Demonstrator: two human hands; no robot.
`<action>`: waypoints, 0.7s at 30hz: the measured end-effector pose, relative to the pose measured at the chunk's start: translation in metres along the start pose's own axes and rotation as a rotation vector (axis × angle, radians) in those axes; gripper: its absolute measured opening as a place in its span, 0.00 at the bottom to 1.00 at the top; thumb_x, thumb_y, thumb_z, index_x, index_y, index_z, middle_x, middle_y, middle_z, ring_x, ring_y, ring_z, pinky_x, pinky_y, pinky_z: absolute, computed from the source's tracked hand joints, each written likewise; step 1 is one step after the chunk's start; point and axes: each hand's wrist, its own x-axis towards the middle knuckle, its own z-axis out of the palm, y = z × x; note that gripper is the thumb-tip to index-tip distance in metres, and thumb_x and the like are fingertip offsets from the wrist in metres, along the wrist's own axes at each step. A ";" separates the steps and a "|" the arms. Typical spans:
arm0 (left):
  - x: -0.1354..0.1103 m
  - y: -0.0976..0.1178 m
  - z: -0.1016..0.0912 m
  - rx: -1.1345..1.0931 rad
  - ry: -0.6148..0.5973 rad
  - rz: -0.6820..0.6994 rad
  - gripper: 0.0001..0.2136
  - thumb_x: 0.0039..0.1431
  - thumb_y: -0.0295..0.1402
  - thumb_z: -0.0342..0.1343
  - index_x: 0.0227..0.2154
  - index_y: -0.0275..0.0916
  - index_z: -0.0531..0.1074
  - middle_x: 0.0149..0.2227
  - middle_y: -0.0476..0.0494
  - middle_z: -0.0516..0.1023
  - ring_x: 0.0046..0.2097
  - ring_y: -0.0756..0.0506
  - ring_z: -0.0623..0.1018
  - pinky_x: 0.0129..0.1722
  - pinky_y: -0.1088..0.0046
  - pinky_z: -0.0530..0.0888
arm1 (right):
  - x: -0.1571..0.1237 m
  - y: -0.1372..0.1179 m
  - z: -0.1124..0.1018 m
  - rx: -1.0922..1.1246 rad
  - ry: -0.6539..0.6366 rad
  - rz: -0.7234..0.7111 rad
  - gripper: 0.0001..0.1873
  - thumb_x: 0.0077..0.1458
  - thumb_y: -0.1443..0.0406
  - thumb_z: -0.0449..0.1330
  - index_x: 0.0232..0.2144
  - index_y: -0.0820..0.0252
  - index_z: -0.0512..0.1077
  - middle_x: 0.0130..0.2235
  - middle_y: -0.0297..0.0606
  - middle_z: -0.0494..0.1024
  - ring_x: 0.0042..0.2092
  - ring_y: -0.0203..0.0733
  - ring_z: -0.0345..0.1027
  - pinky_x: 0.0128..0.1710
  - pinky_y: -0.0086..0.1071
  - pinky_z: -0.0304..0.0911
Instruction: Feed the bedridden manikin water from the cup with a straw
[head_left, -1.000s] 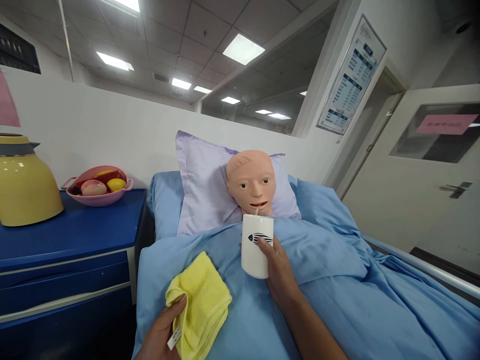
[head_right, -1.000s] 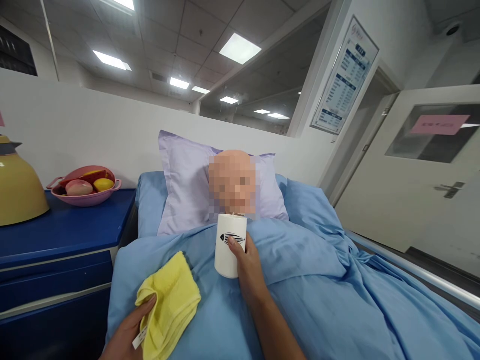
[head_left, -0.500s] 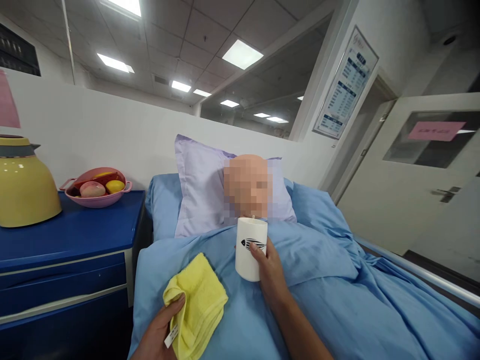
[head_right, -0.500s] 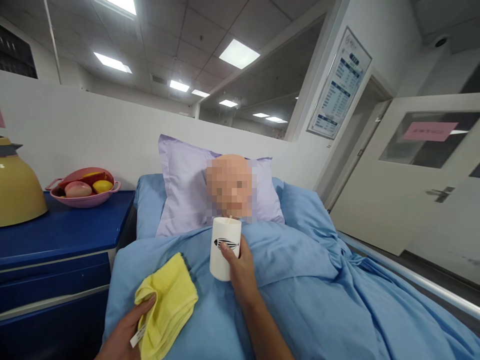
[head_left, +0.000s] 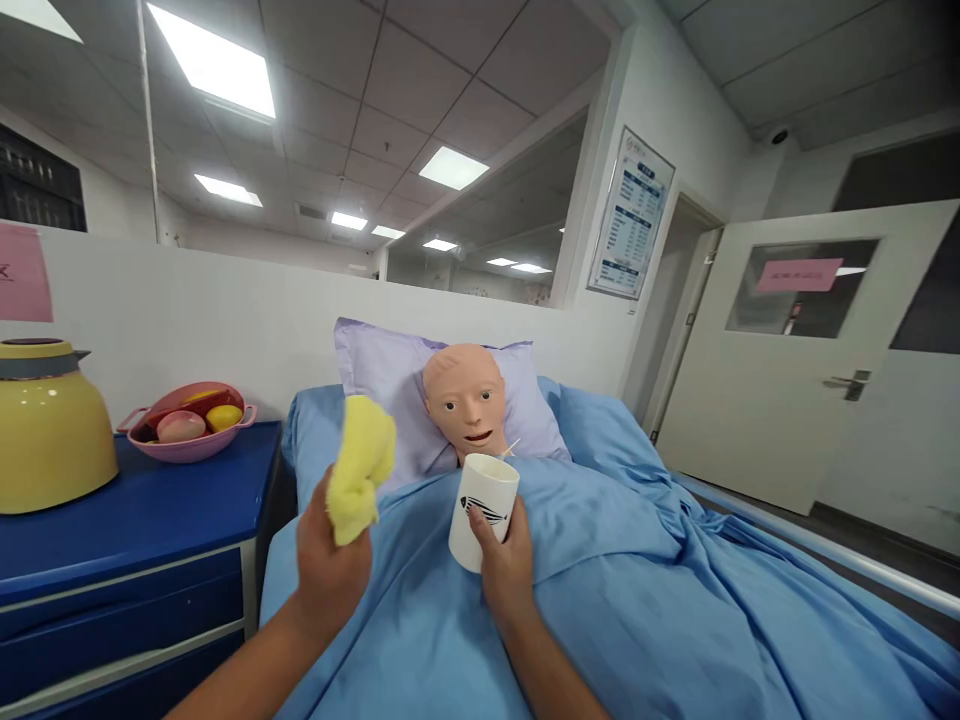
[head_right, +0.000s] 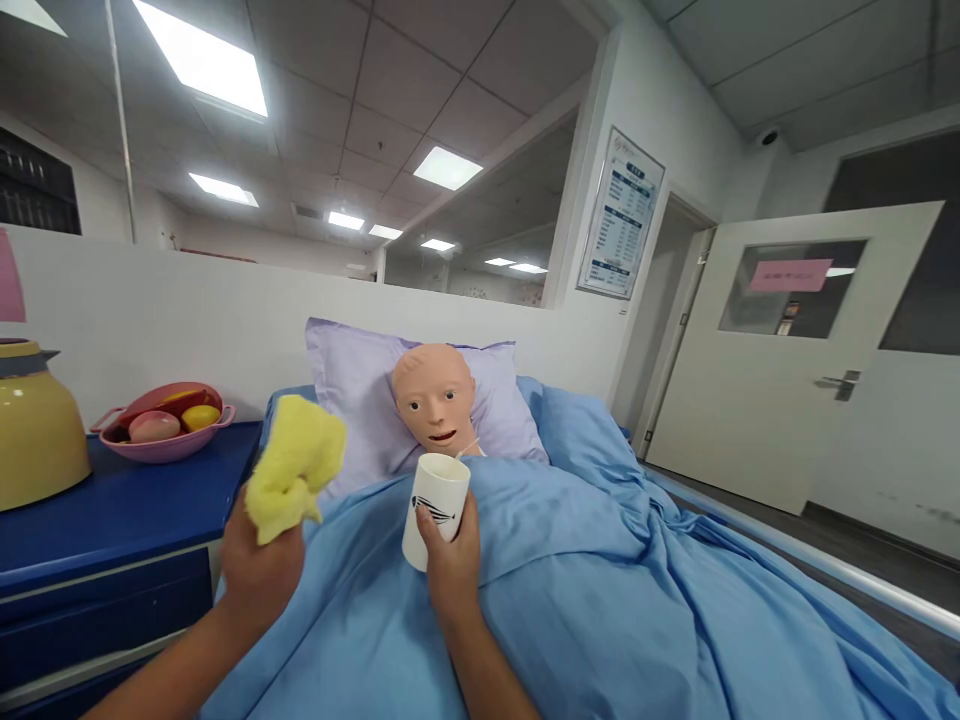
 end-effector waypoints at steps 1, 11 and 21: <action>0.010 -0.001 0.012 0.002 -0.126 0.116 0.19 0.49 0.29 0.62 0.46 0.42 0.72 0.51 0.44 0.76 0.60 0.39 0.67 0.59 0.67 0.65 | 0.000 -0.001 -0.001 0.005 0.023 -0.002 0.27 0.46 0.53 0.65 0.47 0.55 0.66 0.39 0.36 0.75 0.38 0.45 0.70 0.36 0.37 0.66; 0.068 -0.029 0.158 0.322 -0.970 0.831 0.16 0.63 0.32 0.46 0.49 0.34 0.70 0.58 0.33 0.68 0.65 0.41 0.59 0.65 0.54 0.53 | 0.013 -0.001 -0.009 0.060 0.268 -0.025 0.28 0.47 0.51 0.63 0.48 0.55 0.64 0.41 0.38 0.72 0.40 0.45 0.69 0.37 0.36 0.66; 0.042 -0.060 0.127 0.084 -1.073 0.304 0.09 0.55 0.31 0.56 0.38 0.38 0.76 0.48 0.33 0.77 0.57 0.39 0.70 0.64 0.57 0.53 | 0.016 0.004 -0.009 0.085 0.276 -0.046 0.29 0.47 0.51 0.63 0.49 0.55 0.64 0.42 0.37 0.72 0.42 0.46 0.68 0.39 0.36 0.64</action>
